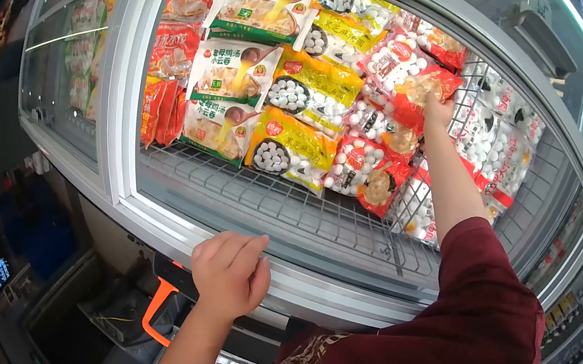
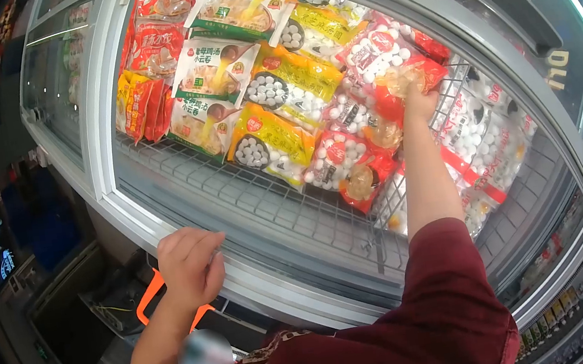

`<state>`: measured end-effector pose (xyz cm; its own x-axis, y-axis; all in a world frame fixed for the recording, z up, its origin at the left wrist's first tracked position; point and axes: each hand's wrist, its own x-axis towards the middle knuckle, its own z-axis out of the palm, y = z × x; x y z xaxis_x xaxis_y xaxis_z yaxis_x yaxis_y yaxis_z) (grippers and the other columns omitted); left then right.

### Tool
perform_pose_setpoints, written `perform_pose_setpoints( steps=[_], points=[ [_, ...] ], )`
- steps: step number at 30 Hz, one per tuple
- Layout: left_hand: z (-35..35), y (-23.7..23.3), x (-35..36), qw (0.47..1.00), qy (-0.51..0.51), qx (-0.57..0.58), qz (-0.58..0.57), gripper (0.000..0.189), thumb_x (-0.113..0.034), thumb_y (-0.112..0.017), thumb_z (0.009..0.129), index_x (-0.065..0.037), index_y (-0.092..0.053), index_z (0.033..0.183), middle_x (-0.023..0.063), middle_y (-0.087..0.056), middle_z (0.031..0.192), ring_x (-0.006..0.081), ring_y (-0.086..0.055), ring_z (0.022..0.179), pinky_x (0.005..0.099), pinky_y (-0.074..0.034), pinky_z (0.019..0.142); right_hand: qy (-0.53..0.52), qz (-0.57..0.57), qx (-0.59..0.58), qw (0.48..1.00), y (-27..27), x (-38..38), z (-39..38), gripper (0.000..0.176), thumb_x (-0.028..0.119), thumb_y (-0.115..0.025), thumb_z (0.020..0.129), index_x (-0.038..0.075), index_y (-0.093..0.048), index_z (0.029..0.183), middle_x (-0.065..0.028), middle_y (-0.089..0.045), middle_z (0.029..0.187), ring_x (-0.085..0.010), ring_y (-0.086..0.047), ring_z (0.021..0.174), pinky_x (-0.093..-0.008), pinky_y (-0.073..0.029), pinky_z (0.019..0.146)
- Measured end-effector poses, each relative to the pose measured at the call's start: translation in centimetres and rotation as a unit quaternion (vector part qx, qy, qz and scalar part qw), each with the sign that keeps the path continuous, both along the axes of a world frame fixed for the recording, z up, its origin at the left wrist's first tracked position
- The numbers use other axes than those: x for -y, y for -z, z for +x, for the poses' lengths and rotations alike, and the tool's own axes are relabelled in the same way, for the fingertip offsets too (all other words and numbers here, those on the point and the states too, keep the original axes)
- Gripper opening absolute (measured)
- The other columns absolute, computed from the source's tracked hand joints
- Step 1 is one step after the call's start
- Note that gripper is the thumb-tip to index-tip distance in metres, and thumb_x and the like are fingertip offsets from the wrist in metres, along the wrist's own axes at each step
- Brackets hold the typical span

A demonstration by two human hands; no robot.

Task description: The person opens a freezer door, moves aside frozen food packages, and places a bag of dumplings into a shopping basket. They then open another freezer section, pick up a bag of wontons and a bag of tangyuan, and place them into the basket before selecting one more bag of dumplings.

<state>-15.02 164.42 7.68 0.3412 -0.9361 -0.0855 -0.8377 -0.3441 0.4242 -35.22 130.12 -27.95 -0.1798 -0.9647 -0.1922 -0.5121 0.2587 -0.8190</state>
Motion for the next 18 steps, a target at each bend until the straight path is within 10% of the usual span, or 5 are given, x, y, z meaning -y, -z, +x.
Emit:
perform_pose_setpoints(
  steps=[5, 11, 18],
  points=[
    [-0.2, -0.1, 0.0, 1.000, -0.006, 0.012, -0.021, 0.022, -0.012, -0.058, 0.058, -0.008, -0.061, 0.080, 0.0005, -0.058, 0.072, 0.0189, -0.055, 0.069, 0.0302, -0.038, 0.059, -0.040, -0.006, -0.108, 0.993, 2.8, -0.7, -1.4, 0.058, 0.026, -0.059, 0.068, -0.002, -0.039, 0.114, -0.0189, -0.050, 0.110, -0.0289, -0.050, 0.102, -0.0335, -0.037, 0.088],
    [-0.2, 0.0, -0.1, 0.999, -0.012, 0.008, -0.039, 0.025, -0.008, -0.056, 0.053, -0.005, -0.060, 0.077, 0.0052, -0.058, 0.072, 0.0223, -0.055, 0.066, 0.0304, -0.039, 0.060, 0.013, 0.291, -0.254, 0.922, -2.8, -0.5, 3.2, 0.061, 0.030, -0.047, 0.072, -0.001, -0.029, 0.121, -0.0253, -0.037, 0.122, -0.0348, -0.040, 0.113, -0.0372, -0.034, 0.092],
    [-0.2, 0.1, 0.0, 0.999, -0.023, 0.012, -0.039, 0.027, -0.009, -0.056, 0.052, -0.006, -0.061, 0.078, 0.0049, -0.058, 0.072, 0.0219, -0.056, 0.067, 0.0303, -0.039, 0.062, 0.068, 0.082, 0.084, 0.991, 3.1, -0.3, 0.6, 0.077, 0.010, -0.065, 0.062, 0.004, -0.023, 0.126, -0.0191, -0.045, 0.115, -0.0263, -0.050, 0.101, -0.0317, -0.043, 0.082]
  ],
)
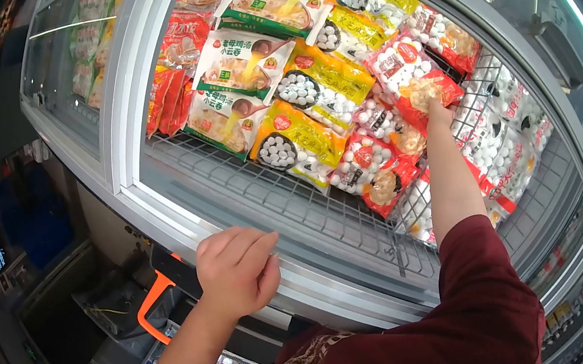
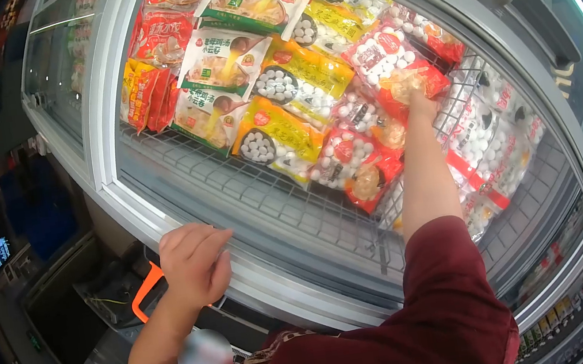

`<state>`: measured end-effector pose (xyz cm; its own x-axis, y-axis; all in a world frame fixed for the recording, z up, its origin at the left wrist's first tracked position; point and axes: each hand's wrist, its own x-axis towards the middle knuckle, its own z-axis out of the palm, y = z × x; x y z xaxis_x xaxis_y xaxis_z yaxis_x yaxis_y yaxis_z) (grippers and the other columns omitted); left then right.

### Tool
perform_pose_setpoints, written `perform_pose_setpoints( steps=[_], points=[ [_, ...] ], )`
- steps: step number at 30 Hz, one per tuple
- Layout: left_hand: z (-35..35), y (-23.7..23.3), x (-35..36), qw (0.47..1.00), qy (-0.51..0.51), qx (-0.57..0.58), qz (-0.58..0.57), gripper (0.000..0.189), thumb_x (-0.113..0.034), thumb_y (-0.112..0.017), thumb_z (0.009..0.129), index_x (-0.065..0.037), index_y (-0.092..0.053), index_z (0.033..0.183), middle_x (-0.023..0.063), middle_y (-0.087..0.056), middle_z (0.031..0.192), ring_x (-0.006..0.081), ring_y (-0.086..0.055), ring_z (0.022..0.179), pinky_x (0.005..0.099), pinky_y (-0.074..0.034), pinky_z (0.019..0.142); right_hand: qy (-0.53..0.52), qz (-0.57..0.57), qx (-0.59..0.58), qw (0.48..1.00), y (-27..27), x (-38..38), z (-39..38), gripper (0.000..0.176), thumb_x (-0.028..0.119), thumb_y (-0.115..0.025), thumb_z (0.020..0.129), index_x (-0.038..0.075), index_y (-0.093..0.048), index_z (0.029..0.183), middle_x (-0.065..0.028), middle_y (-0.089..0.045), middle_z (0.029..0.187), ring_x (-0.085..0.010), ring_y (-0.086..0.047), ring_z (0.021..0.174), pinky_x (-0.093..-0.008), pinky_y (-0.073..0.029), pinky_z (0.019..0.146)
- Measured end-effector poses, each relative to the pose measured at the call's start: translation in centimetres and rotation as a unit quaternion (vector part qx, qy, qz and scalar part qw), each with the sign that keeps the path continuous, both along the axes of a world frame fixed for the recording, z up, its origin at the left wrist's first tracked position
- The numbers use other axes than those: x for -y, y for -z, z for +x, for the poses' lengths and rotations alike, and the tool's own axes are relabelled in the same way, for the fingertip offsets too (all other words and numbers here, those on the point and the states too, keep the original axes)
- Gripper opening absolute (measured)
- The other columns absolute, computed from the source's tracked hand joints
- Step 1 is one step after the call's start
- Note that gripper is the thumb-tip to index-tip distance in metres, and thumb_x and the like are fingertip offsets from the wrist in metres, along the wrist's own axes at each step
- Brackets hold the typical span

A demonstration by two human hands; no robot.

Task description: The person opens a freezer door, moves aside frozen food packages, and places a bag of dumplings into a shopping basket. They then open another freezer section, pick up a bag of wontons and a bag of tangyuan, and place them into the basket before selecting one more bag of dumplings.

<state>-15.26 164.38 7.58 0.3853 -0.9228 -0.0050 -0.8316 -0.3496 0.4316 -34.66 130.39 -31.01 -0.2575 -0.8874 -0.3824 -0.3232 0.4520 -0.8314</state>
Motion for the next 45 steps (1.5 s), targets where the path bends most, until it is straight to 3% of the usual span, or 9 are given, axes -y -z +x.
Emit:
perform_pose_setpoints(
  steps=[8, 11, 20, 23, 27, 32, 39, 43, 45],
  points=[
    [0.9, -0.2, 3.7, 0.976, 0.081, -0.106, 0.170, 0.017, -0.017, -0.059, 0.065, -0.007, -0.060, 0.079, 0.0078, -0.059, 0.077, 0.0232, -0.056, 0.076, 0.0335, -0.041, 0.065, 0.037, 0.000, 0.192, 0.981, 0.5, 0.4, -0.3, 0.074, -0.005, -0.069, 0.058, 0.009, -0.028, 0.118, -0.0133, -0.053, 0.101, -0.0264, -0.058, 0.084, -0.0374, -0.051, 0.068],
    [1.6, 5.2, 12.8, 0.939, 0.046, -0.296, 0.169, 0.025, -0.024, -0.057, 0.073, -0.001, -0.059, 0.085, 0.0168, -0.058, 0.084, 0.0309, -0.055, 0.083, 0.0388, -0.042, 0.073, 0.024, 0.038, 0.128, 0.991, 1.5, 0.4, -0.7, 0.077, 0.002, -0.070, 0.062, 0.006, -0.023, 0.123, -0.0147, -0.045, 0.112, -0.0250, -0.052, 0.096, -0.0347, -0.045, 0.080],
    [0.4, 32.7, 32.4, 0.983, -0.029, -0.117, 0.140, 0.048, -0.039, -0.058, 0.071, 0.000, -0.055, 0.099, 0.0190, -0.056, 0.100, 0.0308, -0.052, 0.096, 0.0358, -0.041, 0.083, -0.088, 0.142, 0.010, 0.986, -1.4, -0.5, -2.3, 0.066, 0.022, -0.062, 0.072, -0.002, -0.026, 0.123, -0.0152, -0.040, 0.121, -0.0239, -0.045, 0.105, -0.0324, -0.037, 0.087],
    [-0.5, 30.4, 32.7, 0.953, 0.007, -0.047, 0.300, 0.057, -0.047, -0.057, 0.071, -0.001, -0.053, 0.105, 0.0179, -0.054, 0.106, 0.0282, -0.052, 0.099, 0.0364, -0.041, 0.083, -0.048, 0.092, -0.063, 0.993, -0.4, -1.5, -2.1, 0.067, 0.025, -0.062, 0.071, -0.003, -0.029, 0.122, -0.0167, -0.042, 0.118, -0.0269, -0.044, 0.106, -0.0319, -0.036, 0.088],
    [-1.5, 33.4, 31.2, 0.968, 0.001, 0.070, 0.239, 0.072, -0.054, -0.060, 0.065, 0.004, -0.050, 0.106, 0.0189, -0.052, 0.108, 0.0289, -0.052, 0.099, 0.0376, -0.042, 0.081, 0.007, 0.062, -0.095, 0.994, -4.2, -2.0, 0.2, 0.068, 0.027, -0.066, 0.066, -0.004, -0.036, 0.117, -0.0177, -0.044, 0.115, -0.0283, -0.045, 0.105, -0.0313, -0.036, 0.088],
    [-0.5, 34.3, 30.2, 0.957, -0.074, -0.162, 0.229, 0.070, -0.055, -0.059, 0.065, 0.003, -0.054, 0.103, 0.0202, -0.056, 0.104, 0.0301, -0.055, 0.094, 0.0346, -0.045, 0.079, 0.070, 0.047, 0.042, 0.996, -5.3, -1.4, 0.8, 0.054, 0.012, -0.068, 0.061, -0.008, -0.044, 0.105, -0.0136, -0.055, 0.097, -0.0199, -0.056, 0.082, -0.0293, -0.044, 0.071],
    [-3.5, 32.4, 30.1, 0.917, 0.023, -0.130, 0.376, 0.063, -0.056, -0.055, 0.068, -0.002, -0.058, 0.101, 0.0148, -0.054, 0.110, 0.0267, -0.050, 0.103, 0.0350, -0.040, 0.086, -0.097, 0.171, 0.018, 0.980, -3.9, 1.9, -1.4, 0.036, 0.015, -0.061, 0.066, -0.008, -0.055, 0.093, -0.0133, -0.059, 0.086, -0.0208, -0.058, 0.076, -0.0296, -0.045, 0.067],
    [-4.0, 33.0, 29.3, 0.980, 0.020, 0.102, 0.169, 0.064, -0.055, -0.054, 0.068, 0.002, -0.059, 0.097, 0.0195, -0.056, 0.096, 0.0275, -0.049, 0.097, 0.0346, -0.038, 0.084, -0.174, 0.209, -0.091, 0.958, -2.2, 0.7, -1.7, 0.044, 0.026, -0.058, 0.068, -0.006, -0.056, 0.099, -0.0138, -0.059, 0.093, -0.0223, -0.058, 0.083, -0.0318, -0.045, 0.071],
    [-3.0, 33.3, 30.3, 0.975, 0.042, -0.023, 0.216, 0.061, -0.051, -0.059, 0.066, 0.003, -0.059, 0.095, 0.0199, -0.055, 0.099, 0.0285, -0.050, 0.099, 0.0355, -0.038, 0.084, -0.134, 0.197, -0.169, 0.956, -1.8, 0.3, -1.0, 0.047, 0.027, -0.059, 0.068, -0.006, -0.055, 0.100, -0.0145, -0.058, 0.097, -0.0223, -0.058, 0.085, -0.0311, -0.045, 0.072]
  ],
)
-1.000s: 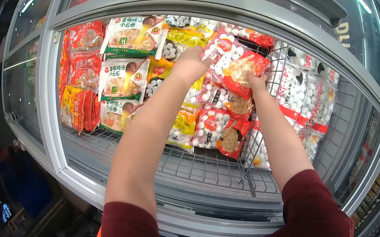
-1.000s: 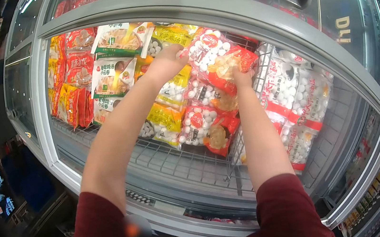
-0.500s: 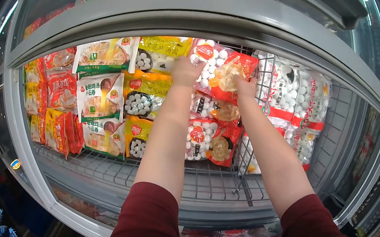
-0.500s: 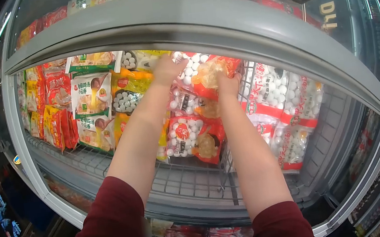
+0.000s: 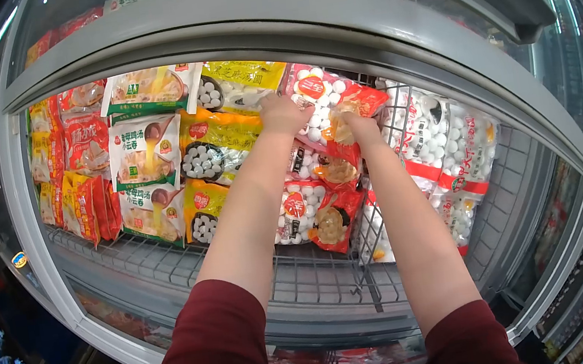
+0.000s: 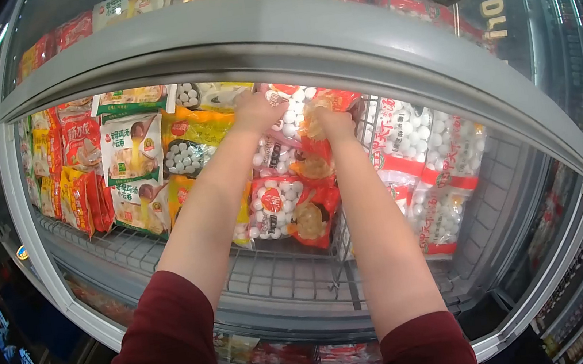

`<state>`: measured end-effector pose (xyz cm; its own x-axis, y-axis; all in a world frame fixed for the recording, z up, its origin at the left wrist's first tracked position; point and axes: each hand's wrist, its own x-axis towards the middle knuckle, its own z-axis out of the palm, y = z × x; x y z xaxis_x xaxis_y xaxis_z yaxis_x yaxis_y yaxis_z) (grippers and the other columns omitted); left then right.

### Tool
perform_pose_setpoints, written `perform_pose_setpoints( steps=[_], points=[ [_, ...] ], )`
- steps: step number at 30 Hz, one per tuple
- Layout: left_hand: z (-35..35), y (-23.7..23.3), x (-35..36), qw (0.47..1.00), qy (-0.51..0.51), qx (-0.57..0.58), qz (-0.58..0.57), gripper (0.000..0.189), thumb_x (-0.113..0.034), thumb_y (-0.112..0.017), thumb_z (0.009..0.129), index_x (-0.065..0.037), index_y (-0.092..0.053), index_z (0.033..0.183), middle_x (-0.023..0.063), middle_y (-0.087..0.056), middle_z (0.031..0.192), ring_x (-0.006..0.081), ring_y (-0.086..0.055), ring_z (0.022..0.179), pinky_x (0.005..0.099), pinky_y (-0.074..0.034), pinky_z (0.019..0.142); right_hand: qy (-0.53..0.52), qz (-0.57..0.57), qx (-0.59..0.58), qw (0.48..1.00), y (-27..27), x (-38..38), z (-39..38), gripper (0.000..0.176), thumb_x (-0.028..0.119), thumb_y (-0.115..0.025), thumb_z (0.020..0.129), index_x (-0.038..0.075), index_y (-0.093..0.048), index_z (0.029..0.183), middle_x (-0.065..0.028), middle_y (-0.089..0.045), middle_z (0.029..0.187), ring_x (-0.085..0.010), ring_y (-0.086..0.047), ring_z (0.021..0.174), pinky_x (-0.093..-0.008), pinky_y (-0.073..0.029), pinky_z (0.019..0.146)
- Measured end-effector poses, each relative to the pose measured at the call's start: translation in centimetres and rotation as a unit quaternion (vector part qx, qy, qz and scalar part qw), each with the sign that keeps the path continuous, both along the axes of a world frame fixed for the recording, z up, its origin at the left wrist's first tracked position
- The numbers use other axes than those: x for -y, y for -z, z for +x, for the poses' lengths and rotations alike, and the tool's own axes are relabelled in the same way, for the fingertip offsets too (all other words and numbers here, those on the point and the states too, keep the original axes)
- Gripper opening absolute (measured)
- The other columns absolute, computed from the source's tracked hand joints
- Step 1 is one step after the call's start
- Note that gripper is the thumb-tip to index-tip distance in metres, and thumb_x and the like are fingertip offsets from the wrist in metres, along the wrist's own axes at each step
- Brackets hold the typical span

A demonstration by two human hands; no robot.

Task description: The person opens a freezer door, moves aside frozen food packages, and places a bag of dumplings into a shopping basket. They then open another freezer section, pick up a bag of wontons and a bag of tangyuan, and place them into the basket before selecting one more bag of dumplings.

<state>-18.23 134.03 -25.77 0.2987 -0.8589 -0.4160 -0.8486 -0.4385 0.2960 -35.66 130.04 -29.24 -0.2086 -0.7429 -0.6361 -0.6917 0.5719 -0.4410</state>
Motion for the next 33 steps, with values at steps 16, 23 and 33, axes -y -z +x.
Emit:
perform_pose_setpoints(
  steps=[16, 23, 33],
  points=[
    [3.7, -6.4, -0.1, 0.757, -0.280, -0.580, 0.114, 0.039, -0.022, -0.063, 0.072, -0.004, -0.053, 0.105, 0.0082, -0.058, 0.096, 0.0164, -0.058, 0.083, 0.0286, -0.050, 0.061, 0.330, 0.198, 0.443, 0.810, -7.9, -2.5, 1.6, 0.034, 0.013, -0.052, 0.076, 0.000, -0.047, 0.108, -0.0154, -0.055, 0.102, -0.0295, -0.055, 0.092, -0.0441, -0.045, 0.082],
    [2.1, -7.4, -5.2, 0.783, -0.271, -0.557, -0.048, 0.058, -0.015, -0.065, 0.063, 0.006, -0.041, 0.111, 0.0135, -0.054, 0.101, 0.0191, -0.055, 0.089, 0.0298, -0.046, 0.075, 0.245, 0.223, 0.482, 0.811, -7.8, -4.7, -0.4, 0.035, 0.018, -0.049, 0.079, 0.000, -0.047, 0.109, -0.0141, -0.056, 0.102, -0.0279, -0.056, 0.093, -0.0444, -0.045, 0.081],
    [3.0, -32.3, -17.4, 0.643, -0.306, -0.697, -0.082, 0.045, -0.006, -0.060, 0.072, -0.001, -0.041, 0.113, 0.0099, -0.056, 0.099, 0.0153, -0.058, 0.086, 0.0305, -0.050, 0.072, 0.116, 0.357, 0.655, 0.657, -21.7, -9.6, -2.5, 0.048, 0.019, -0.054, 0.075, 0.000, -0.042, 0.117, -0.0180, -0.050, 0.114, -0.0309, -0.049, 0.105, -0.0426, -0.038, 0.092]
  ],
)
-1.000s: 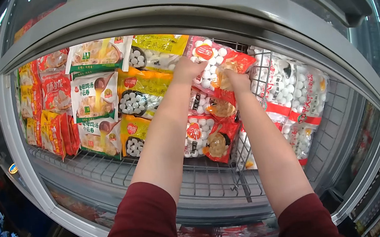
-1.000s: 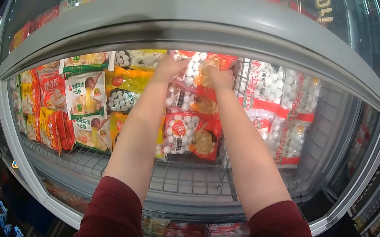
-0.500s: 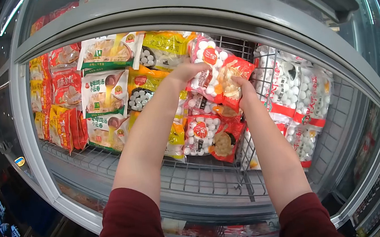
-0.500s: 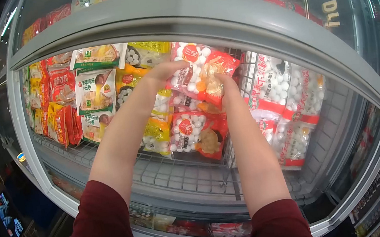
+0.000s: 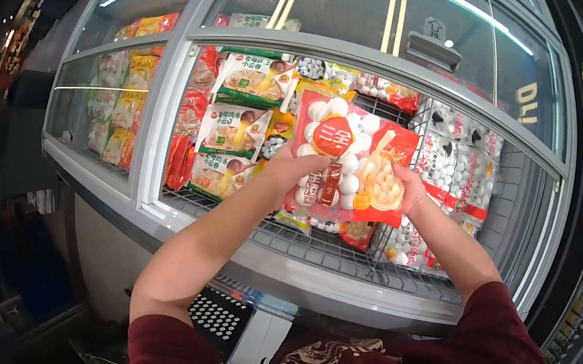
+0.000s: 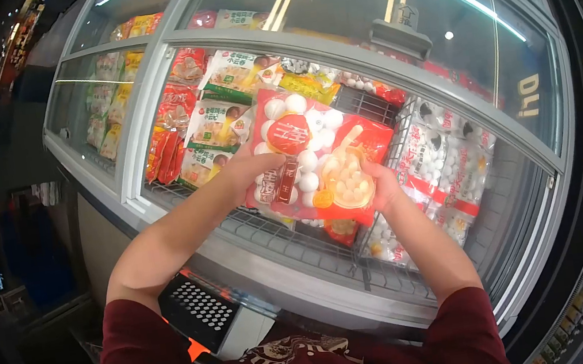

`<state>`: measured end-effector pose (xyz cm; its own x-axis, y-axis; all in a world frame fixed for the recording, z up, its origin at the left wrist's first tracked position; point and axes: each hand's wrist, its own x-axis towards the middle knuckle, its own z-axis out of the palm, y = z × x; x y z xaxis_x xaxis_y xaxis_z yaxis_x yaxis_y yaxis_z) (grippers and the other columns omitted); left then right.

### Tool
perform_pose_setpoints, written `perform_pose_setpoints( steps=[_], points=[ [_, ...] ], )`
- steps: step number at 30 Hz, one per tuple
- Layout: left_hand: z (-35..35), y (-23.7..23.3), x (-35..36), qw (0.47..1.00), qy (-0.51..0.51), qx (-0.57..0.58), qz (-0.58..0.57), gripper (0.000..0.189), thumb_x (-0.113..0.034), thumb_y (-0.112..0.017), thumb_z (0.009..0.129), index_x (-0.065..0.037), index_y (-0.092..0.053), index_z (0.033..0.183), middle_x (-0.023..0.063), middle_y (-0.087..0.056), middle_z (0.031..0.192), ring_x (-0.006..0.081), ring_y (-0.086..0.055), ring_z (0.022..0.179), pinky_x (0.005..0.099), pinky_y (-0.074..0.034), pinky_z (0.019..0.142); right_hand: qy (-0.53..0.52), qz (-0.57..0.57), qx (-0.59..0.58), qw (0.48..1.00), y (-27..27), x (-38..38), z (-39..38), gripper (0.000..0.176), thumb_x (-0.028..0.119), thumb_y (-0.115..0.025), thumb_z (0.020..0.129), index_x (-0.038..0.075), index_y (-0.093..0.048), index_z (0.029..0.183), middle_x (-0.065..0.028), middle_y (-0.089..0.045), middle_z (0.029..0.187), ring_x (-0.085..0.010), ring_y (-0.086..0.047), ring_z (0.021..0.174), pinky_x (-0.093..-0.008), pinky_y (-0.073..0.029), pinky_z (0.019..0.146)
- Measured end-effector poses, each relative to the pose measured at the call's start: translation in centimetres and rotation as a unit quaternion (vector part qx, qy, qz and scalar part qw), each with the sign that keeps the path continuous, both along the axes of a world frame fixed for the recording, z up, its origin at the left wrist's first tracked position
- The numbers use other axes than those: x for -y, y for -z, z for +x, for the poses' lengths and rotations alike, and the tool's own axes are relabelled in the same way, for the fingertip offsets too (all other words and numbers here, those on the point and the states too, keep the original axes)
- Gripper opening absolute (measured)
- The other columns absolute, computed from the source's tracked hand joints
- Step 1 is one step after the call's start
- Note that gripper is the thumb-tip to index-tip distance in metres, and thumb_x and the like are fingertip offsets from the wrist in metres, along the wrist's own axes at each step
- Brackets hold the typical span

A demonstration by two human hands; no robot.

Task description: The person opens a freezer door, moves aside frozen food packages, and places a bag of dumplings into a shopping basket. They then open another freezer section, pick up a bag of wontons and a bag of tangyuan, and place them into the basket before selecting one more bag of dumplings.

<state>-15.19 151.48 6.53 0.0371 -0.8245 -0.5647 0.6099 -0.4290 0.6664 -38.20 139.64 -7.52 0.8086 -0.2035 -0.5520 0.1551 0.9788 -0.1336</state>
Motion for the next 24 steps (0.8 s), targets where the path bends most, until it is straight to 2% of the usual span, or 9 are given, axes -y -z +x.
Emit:
perform_pose_setpoints(
  steps=[4, 5, 8, 10, 12, 16, 18, 20, 24],
  points=[
    [0.1, -3.4, -5.1, 0.995, -0.091, -0.039, -0.029, 0.037, -0.011, -0.057, 0.077, -0.004, -0.045, 0.111, 0.0074, -0.059, 0.092, 0.0151, -0.060, 0.078, 0.0293, -0.052, 0.064, -0.008, -0.064, -0.051, 0.997, -11.8, -2.7, 2.9, 0.048, 0.019, -0.055, 0.075, -0.001, -0.042, 0.117, -0.0178, -0.050, 0.113, -0.0313, -0.050, 0.103, -0.0429, -0.039, 0.090],
    [-0.3, -4.2, -6.3, 0.993, -0.117, -0.017, -0.026, 0.034, -0.014, -0.054, 0.079, -0.005, -0.045, 0.111, 0.0084, -0.059, 0.090, 0.0159, -0.060, 0.075, 0.0305, -0.053, 0.058, -0.028, -0.060, -0.075, 0.995, -12.8, -3.0, 2.9, 0.047, 0.017, -0.054, 0.075, -0.001, -0.042, 0.116, -0.0180, -0.051, 0.112, -0.0313, -0.051, 0.101, -0.0425, -0.041, 0.089],
    [-1.2, -5.8, -10.1, 0.982, -0.177, 0.007, -0.069, 0.034, -0.015, -0.054, 0.079, -0.005, -0.046, 0.110, 0.0081, -0.059, 0.089, 0.0158, -0.060, 0.074, 0.0295, -0.053, 0.057, -0.060, -0.158, -0.069, 0.983, -16.2, -5.5, 3.6, 0.053, 0.021, -0.056, 0.072, 0.001, -0.041, 0.118, -0.0181, -0.051, 0.113, -0.0322, -0.052, 0.101, -0.0444, -0.040, 0.090],
    [-1.2, -6.5, -13.2, 0.980, -0.187, 0.016, -0.060, 0.038, -0.016, -0.055, 0.079, -0.004, -0.043, 0.113, 0.0084, -0.058, 0.092, 0.0165, -0.060, 0.076, 0.0301, -0.053, 0.059, -0.071, -0.144, -0.049, 0.986, -18.8, -7.6, 4.1, 0.046, 0.014, -0.056, 0.074, -0.002, -0.042, 0.115, -0.0183, -0.052, 0.109, -0.0311, -0.053, 0.098, -0.0416, -0.043, 0.087],
    [-1.6, -7.3, -16.4, 0.971, -0.225, 0.040, -0.070, 0.042, -0.017, -0.057, 0.079, -0.004, -0.041, 0.115, 0.0092, -0.057, 0.096, 0.0172, -0.060, 0.080, 0.0310, -0.053, 0.063, -0.100, -0.165, -0.030, 0.981, -20.3, -9.8, 4.8, 0.047, 0.014, -0.057, 0.073, -0.002, -0.042, 0.115, -0.0179, -0.053, 0.108, -0.0307, -0.053, 0.097, -0.0415, -0.043, 0.086],
    [-2.3, -8.3, -24.2, 0.941, -0.310, 0.002, -0.135, 0.043, -0.013, -0.060, 0.077, -0.002, -0.042, 0.114, 0.0109, -0.057, 0.099, 0.0181, -0.060, 0.083, 0.0321, -0.052, 0.067, -0.158, -0.245, 0.001, 0.957, -22.0, -14.6, 7.4, 0.051, 0.010, -0.058, 0.071, -0.001, -0.039, 0.117, -0.0164, -0.052, 0.107, -0.0276, -0.054, 0.097, -0.0386, -0.046, 0.083],
    [-2.5, -8.1, -28.9, 0.930, -0.334, -0.012, -0.155, 0.044, -0.014, -0.060, 0.077, -0.002, -0.042, 0.115, 0.0114, -0.056, 0.101, 0.0185, -0.059, 0.084, 0.0327, -0.052, 0.069, -0.183, -0.267, 0.034, 0.945, -22.9, -17.7, 9.0, 0.057, 0.005, -0.058, 0.071, 0.002, -0.032, 0.122, -0.0152, -0.049, 0.110, -0.0272, -0.054, 0.098, -0.0373, -0.047, 0.082],
    [-2.9, -8.3, -33.5, 0.917, -0.354, -0.010, -0.183, 0.046, -0.013, -0.061, 0.075, -0.002, -0.041, 0.115, 0.0113, -0.056, 0.102, 0.0191, -0.059, 0.087, 0.0335, -0.051, 0.072, -0.213, -0.342, 0.064, 0.913, -23.7, -21.5, 10.7, 0.050, 0.011, -0.057, 0.072, -0.004, -0.040, 0.116, -0.0180, -0.052, 0.109, -0.0281, -0.054, 0.097, -0.0386, -0.045, 0.085],
    [-4.2, -7.1, -42.2, 0.885, -0.436, 0.007, -0.164, 0.046, -0.012, -0.061, 0.074, -0.002, -0.042, 0.115, 0.0110, -0.056, 0.101, 0.0189, -0.059, 0.088, 0.0339, -0.050, 0.074, -0.292, -0.373, 0.070, 0.878, -23.0, -28.6, 13.6, 0.050, 0.011, -0.057, 0.071, -0.004, -0.040, 0.115, -0.0181, -0.053, 0.108, -0.0272, -0.055, 0.097, -0.0375, -0.045, 0.084]
  ],
)
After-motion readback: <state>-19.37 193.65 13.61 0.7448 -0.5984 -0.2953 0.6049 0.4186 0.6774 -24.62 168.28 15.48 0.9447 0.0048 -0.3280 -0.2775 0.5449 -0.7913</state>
